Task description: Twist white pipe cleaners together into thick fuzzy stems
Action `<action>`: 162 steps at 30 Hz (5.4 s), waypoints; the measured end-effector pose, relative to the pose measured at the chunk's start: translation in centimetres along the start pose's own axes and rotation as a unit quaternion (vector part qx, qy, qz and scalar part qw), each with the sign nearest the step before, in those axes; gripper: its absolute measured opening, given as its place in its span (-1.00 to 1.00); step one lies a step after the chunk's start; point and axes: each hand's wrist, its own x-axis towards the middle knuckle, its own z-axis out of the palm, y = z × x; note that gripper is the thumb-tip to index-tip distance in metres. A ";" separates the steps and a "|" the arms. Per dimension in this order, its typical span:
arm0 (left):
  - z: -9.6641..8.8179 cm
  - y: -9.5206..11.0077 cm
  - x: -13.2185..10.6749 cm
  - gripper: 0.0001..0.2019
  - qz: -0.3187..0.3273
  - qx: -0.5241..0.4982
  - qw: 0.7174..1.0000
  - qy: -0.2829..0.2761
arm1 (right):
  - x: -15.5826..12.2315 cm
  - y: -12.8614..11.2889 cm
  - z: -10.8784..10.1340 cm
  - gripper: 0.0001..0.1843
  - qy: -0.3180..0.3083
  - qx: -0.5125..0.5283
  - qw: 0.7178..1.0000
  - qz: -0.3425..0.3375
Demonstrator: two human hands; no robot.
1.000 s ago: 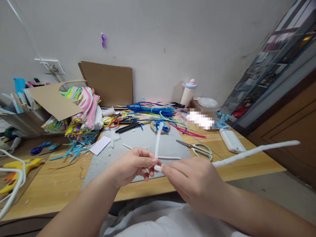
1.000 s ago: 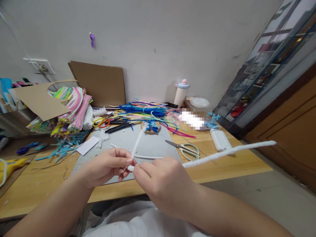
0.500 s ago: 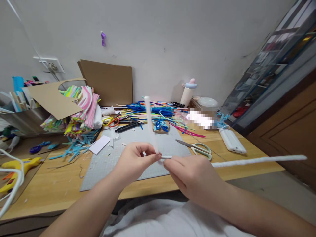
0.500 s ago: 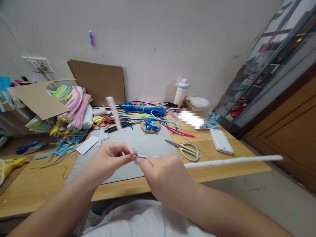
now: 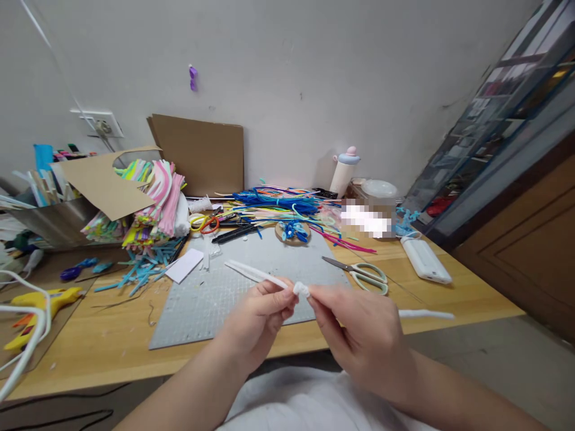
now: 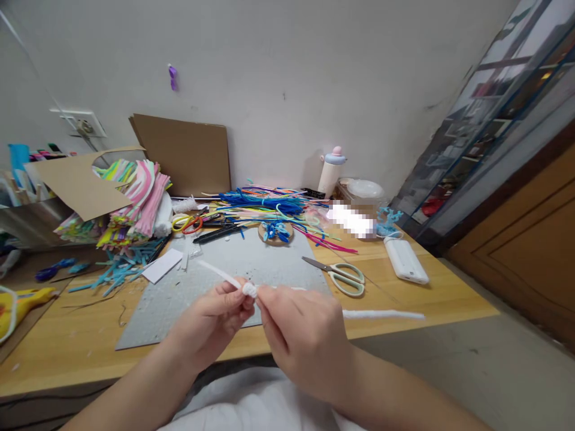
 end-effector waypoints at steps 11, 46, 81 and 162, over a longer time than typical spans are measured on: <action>-1.4 0.9 -0.4 -0.83 -0.246 0.019 0.952 -0.179 | 1.3 0.2 -3.4 -0.75 -0.135 -0.067 0.960 -0.235; -3.4 1.5 5.8 -0.77 0.053 0.341 0.934 0.089 | 8.0 9.7 3.6 -0.79 -0.311 -0.044 0.905 -0.287; -5.6 -2.1 7.3 -0.70 0.032 0.172 0.984 0.035 | 9.1 7.7 12.6 -0.47 0.295 0.606 0.635 0.377; -7.0 1.3 6.5 -0.64 -0.036 0.067 0.995 -0.068 | 6.5 8.0 10.1 -0.82 -0.002 0.615 0.745 0.257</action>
